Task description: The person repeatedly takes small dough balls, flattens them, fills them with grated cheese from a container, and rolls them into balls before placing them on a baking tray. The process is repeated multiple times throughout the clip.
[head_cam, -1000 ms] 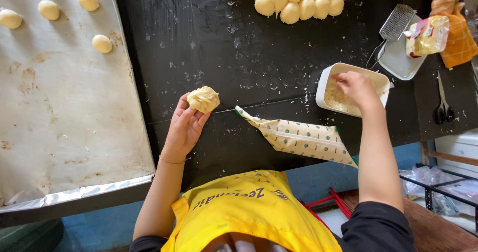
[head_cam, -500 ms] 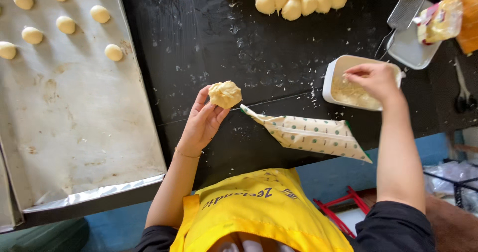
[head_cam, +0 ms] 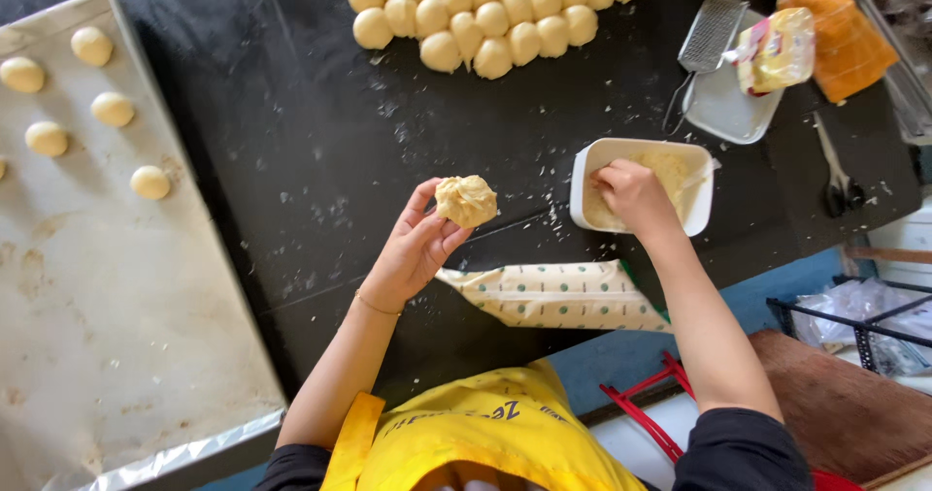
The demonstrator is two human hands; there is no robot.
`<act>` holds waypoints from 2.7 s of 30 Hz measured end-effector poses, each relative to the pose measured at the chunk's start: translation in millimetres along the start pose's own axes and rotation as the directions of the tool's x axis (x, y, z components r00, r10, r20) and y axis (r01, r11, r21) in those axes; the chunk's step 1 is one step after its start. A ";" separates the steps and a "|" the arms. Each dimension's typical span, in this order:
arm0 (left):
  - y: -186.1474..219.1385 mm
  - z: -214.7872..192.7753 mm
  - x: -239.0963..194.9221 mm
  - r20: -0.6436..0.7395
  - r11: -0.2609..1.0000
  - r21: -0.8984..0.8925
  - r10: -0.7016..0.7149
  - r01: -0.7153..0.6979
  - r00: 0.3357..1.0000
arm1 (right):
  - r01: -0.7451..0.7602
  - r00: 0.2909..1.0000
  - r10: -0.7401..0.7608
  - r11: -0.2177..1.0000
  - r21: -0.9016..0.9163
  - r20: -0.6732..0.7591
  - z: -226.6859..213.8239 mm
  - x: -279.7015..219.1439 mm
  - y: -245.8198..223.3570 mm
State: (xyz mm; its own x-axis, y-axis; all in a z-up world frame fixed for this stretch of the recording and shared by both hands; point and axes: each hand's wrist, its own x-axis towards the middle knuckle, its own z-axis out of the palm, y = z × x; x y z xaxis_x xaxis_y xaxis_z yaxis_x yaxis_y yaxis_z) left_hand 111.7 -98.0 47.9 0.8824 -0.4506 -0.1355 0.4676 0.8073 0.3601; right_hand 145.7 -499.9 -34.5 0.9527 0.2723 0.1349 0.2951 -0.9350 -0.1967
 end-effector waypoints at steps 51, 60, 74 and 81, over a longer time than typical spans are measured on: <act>-157.1 81.3 158.8 -0.005 0.901 0.287 -0.338 0.325 0.941 | -0.391 0.774 0.633 0.468 0.792 0.008 -171.6 -13.1 -66.8; -157.1 100.1 152.5 -0.198 0.856 0.444 -0.195 0.266 0.961 | -0.196 0.876 0.370 0.860 0.471 -0.311 -114.5 -15.9 -77.2; -156.1 81.7 156.4 -0.151 0.922 0.329 -0.162 0.204 0.975 | -0.051 0.784 0.418 0.781 0.623 -0.459 -116.1 -3.6 -95.5; -112.2 100.6 148.7 -0.034 0.879 0.407 -0.256 0.247 0.966 | -0.037 0.664 0.505 0.758 0.651 -0.551 -125.2 9.6 -103.9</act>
State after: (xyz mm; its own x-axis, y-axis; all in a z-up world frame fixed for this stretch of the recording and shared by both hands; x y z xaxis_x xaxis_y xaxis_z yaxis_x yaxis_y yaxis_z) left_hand 185.2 -294.0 80.2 0.7348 -0.6286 -0.2546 0.6076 0.4433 0.6591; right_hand 115.2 -428.6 108.7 0.7417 -0.4166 0.5257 0.2362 -0.5713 -0.7860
